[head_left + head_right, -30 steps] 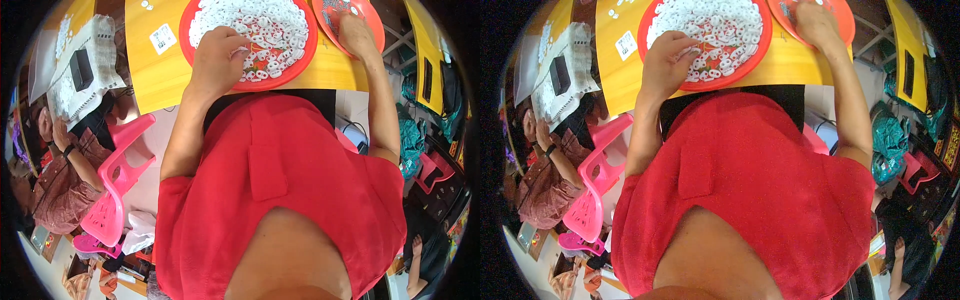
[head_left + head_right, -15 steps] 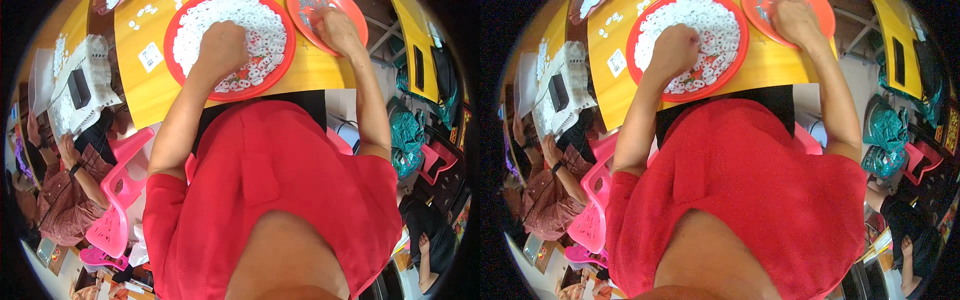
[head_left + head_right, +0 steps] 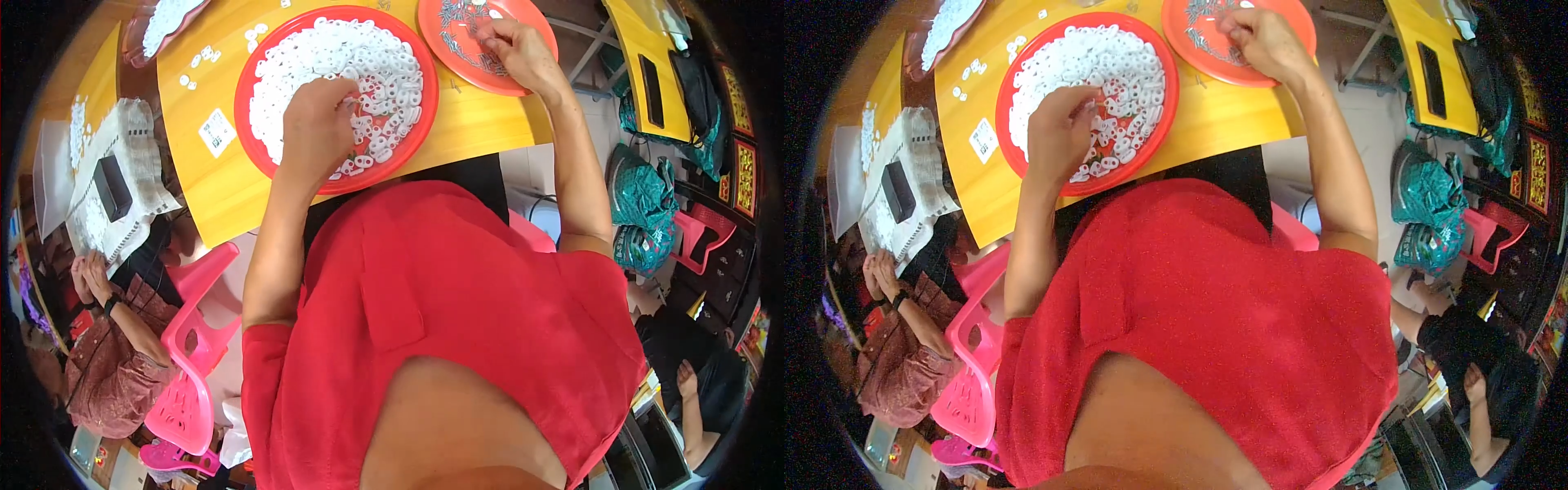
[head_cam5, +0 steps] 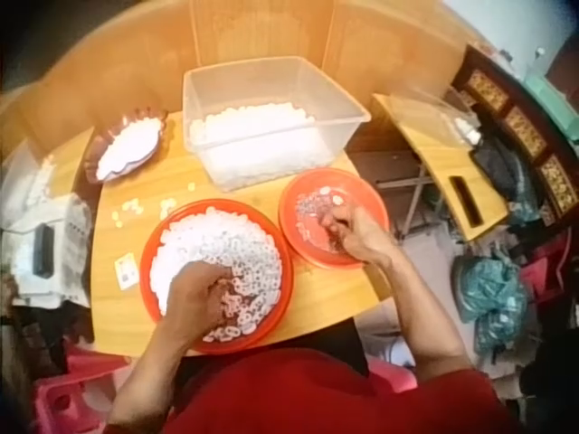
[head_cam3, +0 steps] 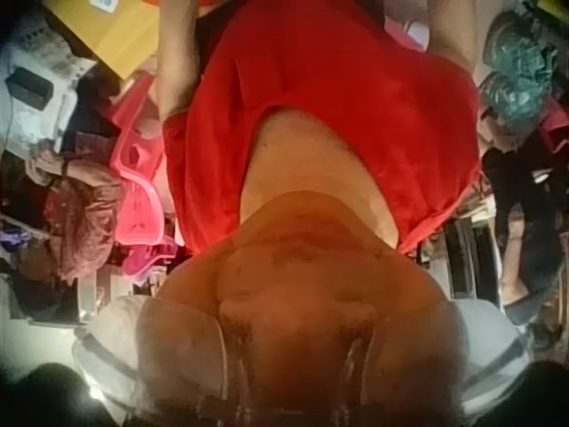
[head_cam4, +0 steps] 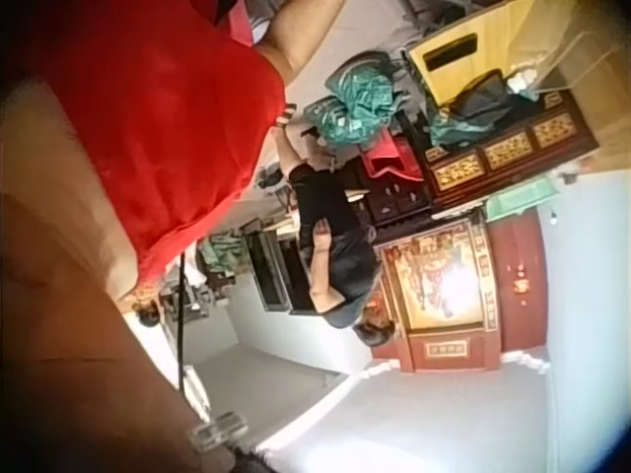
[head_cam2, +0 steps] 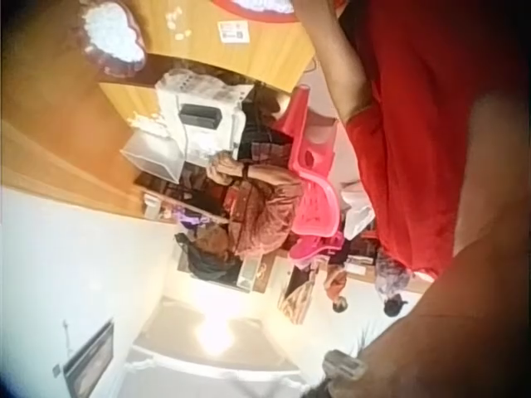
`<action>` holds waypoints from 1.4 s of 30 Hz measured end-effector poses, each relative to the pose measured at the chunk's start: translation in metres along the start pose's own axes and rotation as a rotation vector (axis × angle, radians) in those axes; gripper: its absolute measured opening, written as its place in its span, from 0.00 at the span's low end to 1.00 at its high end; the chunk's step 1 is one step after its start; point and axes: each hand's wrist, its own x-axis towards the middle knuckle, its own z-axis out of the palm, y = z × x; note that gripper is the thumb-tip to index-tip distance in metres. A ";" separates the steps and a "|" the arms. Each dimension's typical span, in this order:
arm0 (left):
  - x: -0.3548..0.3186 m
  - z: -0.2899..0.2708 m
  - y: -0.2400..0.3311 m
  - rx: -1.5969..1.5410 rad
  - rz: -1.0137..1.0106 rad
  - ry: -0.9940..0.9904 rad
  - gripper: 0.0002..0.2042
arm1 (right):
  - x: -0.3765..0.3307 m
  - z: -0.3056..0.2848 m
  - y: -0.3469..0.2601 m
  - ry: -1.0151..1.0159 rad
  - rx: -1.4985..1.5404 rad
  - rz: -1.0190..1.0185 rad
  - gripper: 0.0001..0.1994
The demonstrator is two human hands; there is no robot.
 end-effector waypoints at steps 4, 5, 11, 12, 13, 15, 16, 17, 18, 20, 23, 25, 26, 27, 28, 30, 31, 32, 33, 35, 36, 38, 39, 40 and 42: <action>-0.007 -0.010 0.004 -0.192 -0.085 0.060 0.06 | -0.003 -0.012 0.003 -0.010 0.054 0.066 0.05; -0.007 -0.012 0.006 -0.300 -0.130 0.084 0.06 | -0.004 -0.014 0.006 -0.006 0.047 0.070 0.05; -0.014 -0.016 0.004 -0.683 -0.210 0.190 0.05 | -0.006 -0.013 -0.001 0.091 0.250 0.156 0.04; -0.015 -0.016 0.006 -0.799 -0.236 0.210 0.05 | -0.007 -0.013 0.002 0.160 0.290 0.114 0.04; -0.015 -0.018 0.007 -0.801 -0.235 0.212 0.05 | -0.007 -0.013 0.005 0.228 0.330 0.072 0.05; -0.015 -0.025 0.011 -0.947 -0.426 0.138 0.05 | -0.007 -0.016 0.003 0.184 0.637 0.112 0.06; -0.015 -0.026 0.013 -0.946 -0.429 0.142 0.05 | -0.007 -0.017 -0.001 0.135 0.946 0.153 0.06; -0.014 -0.025 0.016 -1.039 -0.485 0.141 0.06 | -0.009 -0.017 -0.006 0.129 0.947 0.153 0.06; -0.015 -0.026 0.019 -1.127 -0.543 0.145 0.08 | -0.012 -0.014 -0.018 0.079 1.046 0.196 0.07; -0.015 -0.025 0.020 -1.206 -0.520 0.160 0.08 | -0.018 -0.006 -0.040 0.016 1.150 0.244 0.07; -0.018 -0.028 0.024 -1.275 -0.502 0.192 0.09 | -0.017 0.012 -0.055 -0.244 1.378 0.090 0.08; -0.021 -0.031 0.023 -1.311 -0.506 0.189 0.10 | -0.021 0.025 -0.076 -0.215 1.358 0.109 0.08; -0.021 -0.031 0.022 -1.306 -0.511 0.196 0.10 | -0.023 0.031 -0.084 -0.172 1.336 0.125 0.08; -0.022 -0.032 0.022 -1.332 -0.499 0.204 0.11 | -0.023 0.034 -0.084 -0.241 1.332 0.082 0.11; -0.022 -0.032 0.023 -1.357 -0.487 0.212 0.11 | -0.024 0.036 -0.086 -0.254 1.336 0.085 0.11; -0.020 -0.035 0.025 -1.360 -0.480 0.227 0.11 | -0.028 0.042 -0.098 -0.274 1.257 0.081 0.10; -0.020 -0.035 0.026 -1.367 -0.467 0.231 0.11 | -0.029 0.045 -0.103 -0.288 1.262 0.085 0.10; -0.020 -0.034 0.025 -1.360 -0.475 0.242 0.11 | -0.029 0.047 -0.108 -0.255 1.176 0.065 0.08; -0.019 -0.033 0.024 -1.373 -0.464 0.219 0.11 | -0.030 0.049 -0.114 -0.219 1.088 0.044 0.07; -0.020 -0.033 0.028 -1.399 -0.472 0.204 0.09 | -0.034 0.054 -0.127 -0.194 0.960 0.019 0.06; -0.020 -0.033 0.029 -1.398 -0.475 0.210 0.09 | -0.036 0.056 -0.133 -0.156 0.827 -0.007 0.04; -0.022 -0.034 0.030 -1.420 -0.470 0.210 0.09 | -0.037 0.058 -0.143 -0.109 0.643 -0.066 0.04; -0.022 -0.035 0.031 -1.419 -0.470 0.215 0.09 | -0.038 0.059 -0.147 -0.055 0.459 -0.124 0.03; -0.022 -0.036 0.031 -1.414 -0.460 0.214 0.09 | -0.039 0.060 -0.150 -0.059 0.460 -0.127 0.03; -0.022 -0.037 0.031 -1.410 -0.449 0.215 0.09 | -0.040 0.061 -0.154 -0.089 0.436 -0.152 0.04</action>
